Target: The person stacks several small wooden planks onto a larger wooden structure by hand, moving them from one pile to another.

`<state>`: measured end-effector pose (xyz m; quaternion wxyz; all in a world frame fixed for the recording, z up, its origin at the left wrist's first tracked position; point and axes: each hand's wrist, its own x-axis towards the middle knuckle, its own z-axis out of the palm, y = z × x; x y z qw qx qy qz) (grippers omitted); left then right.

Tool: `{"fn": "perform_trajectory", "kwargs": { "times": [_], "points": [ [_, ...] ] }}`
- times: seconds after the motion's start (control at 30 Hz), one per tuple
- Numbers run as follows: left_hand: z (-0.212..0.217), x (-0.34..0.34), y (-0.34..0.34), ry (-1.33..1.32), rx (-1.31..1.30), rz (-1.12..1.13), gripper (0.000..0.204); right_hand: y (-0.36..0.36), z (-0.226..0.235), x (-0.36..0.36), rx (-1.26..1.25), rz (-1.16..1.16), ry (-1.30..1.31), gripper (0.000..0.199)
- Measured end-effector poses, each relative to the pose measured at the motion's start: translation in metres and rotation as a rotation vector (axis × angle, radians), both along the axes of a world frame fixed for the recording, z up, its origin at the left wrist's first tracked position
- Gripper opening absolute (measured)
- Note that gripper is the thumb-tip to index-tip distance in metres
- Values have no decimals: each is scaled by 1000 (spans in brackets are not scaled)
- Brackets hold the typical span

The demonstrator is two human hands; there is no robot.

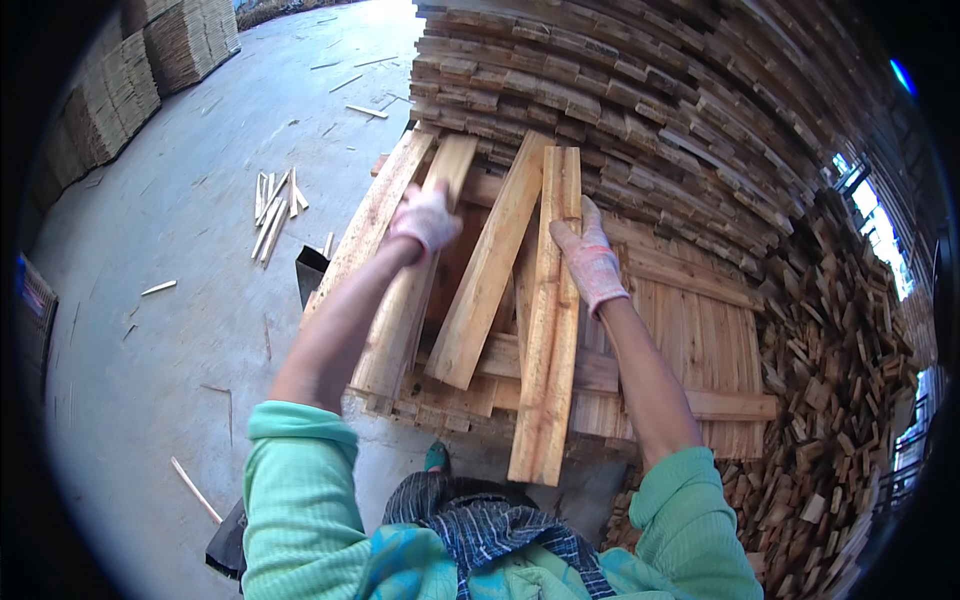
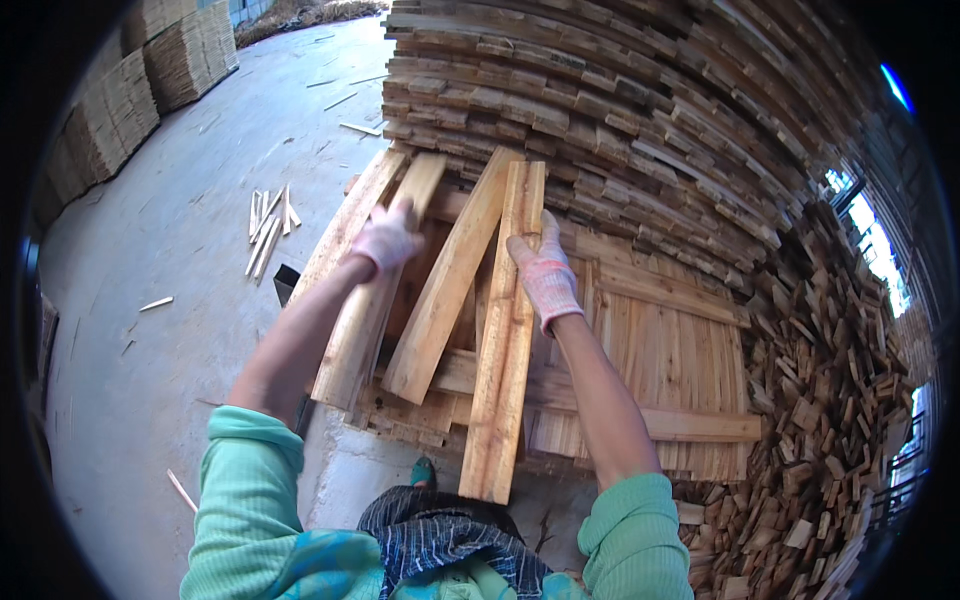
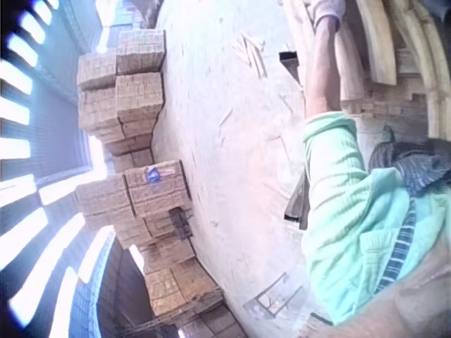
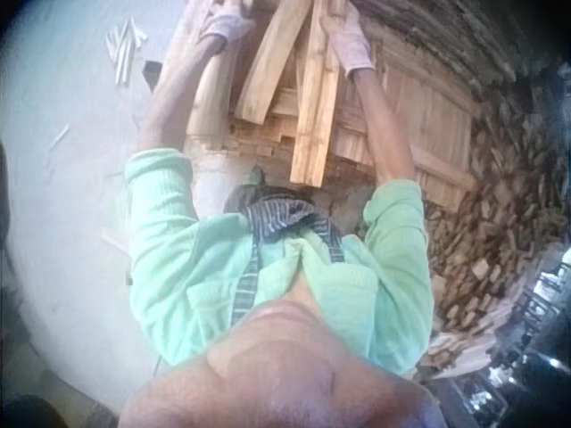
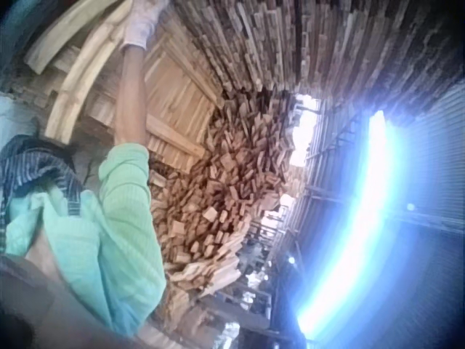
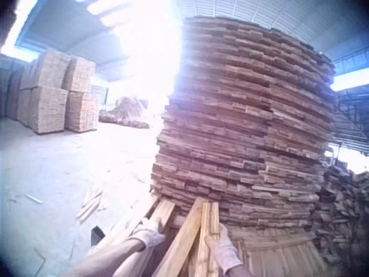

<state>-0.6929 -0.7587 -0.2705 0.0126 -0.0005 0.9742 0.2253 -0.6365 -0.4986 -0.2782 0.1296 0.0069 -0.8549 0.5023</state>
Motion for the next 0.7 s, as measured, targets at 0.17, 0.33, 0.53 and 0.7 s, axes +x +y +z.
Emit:
{"fn": "perform_trajectory", "kwargs": {
  "times": [0.17,0.33,0.53,0.7],
  "points": [
    [-4,-2,1,-132,-75,116,48,-44,54,-25,-205,24,64,77],
    [8,7,12,-120,-47,106,58,-110,14,-56,388,-223,-376,98],
    [10,12,-50,83,154,-39,72,-136,4,-33,521,-10,-409,91],
    [-3,3,-138,-312,47,131,66,-128,-57,-68,464,-40,-216,74]
  ]
}}
